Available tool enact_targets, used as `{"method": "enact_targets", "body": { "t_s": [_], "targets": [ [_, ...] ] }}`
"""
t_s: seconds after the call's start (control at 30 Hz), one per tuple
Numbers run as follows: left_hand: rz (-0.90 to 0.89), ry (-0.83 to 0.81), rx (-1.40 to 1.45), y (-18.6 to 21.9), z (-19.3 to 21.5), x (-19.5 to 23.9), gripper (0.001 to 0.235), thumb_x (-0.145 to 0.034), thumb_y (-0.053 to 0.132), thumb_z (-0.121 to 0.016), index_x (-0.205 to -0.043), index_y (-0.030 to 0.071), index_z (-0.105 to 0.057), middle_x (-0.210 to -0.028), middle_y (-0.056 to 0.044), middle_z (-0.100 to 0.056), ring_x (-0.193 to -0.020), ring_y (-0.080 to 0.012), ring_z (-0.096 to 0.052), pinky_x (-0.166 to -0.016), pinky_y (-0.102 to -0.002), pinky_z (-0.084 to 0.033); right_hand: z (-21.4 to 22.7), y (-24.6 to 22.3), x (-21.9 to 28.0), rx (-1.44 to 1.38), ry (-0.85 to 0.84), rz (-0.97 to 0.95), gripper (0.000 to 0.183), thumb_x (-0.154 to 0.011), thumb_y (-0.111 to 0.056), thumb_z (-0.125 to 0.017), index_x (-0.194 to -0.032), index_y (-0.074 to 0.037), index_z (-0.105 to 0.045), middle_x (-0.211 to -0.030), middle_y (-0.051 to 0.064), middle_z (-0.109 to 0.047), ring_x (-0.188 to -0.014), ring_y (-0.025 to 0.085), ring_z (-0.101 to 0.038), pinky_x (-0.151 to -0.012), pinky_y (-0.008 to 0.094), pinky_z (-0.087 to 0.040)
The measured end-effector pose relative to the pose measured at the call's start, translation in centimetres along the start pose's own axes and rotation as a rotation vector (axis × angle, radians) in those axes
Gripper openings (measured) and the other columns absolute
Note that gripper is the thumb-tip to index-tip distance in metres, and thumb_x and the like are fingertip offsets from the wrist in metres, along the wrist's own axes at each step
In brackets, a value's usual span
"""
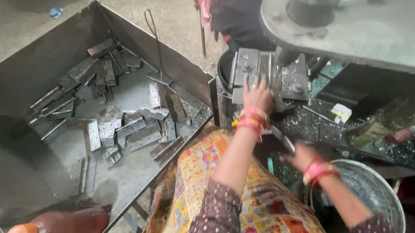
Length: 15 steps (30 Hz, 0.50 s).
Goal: The person places metal pieces onto a machine one at a time to have holes punched, then moves them to a bin.
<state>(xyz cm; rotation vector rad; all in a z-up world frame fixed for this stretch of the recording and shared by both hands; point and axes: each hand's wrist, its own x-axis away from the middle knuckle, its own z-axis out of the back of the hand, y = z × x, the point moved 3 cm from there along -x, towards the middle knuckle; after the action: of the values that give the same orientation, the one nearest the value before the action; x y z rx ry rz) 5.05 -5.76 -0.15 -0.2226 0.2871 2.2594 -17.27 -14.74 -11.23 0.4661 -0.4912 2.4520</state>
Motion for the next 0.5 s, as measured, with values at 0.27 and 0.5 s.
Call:
{"method": "enact_targets", "body": {
  "t_s": [0.27, 0.5],
  "targets": [
    [0.030, -0.104, 0.042, -1.1, -0.8, -3.4, 0.039, -0.096, 0.023, -0.044, -0.116, 0.013, -0.076, -0.152, -0.005, -0.052, -0.150, -0.0225, -0.036, -0.126, -0.058, -0.004, -5.9, 0.2, 3.4, -0.056, 0.166, -0.074, 0.051, -0.089, -0.052, -0.072, -0.106, -0.004, -0.066, -0.095, 0.025, -0.075, -0.094, 0.044, -0.073, -0.083, 0.052, -0.057],
    [0.023, -0.138, 0.019, -1.5, 0.6, -3.5, 0.038, -0.096, 0.023, -0.046, -0.119, 0.014, -0.075, -0.154, -0.005, -0.052, -0.152, -0.0203, -0.036, -0.127, -0.055, -0.006, 0.0, -2.0, 3.5, -0.074, 0.017, -0.075, 0.060, -0.081, -0.057, -0.078, -0.109, -0.006, -0.064, -0.103, 0.025, -0.073, -0.099, 0.043, -0.073, -0.085, 0.050, -0.057]
  ]
}}
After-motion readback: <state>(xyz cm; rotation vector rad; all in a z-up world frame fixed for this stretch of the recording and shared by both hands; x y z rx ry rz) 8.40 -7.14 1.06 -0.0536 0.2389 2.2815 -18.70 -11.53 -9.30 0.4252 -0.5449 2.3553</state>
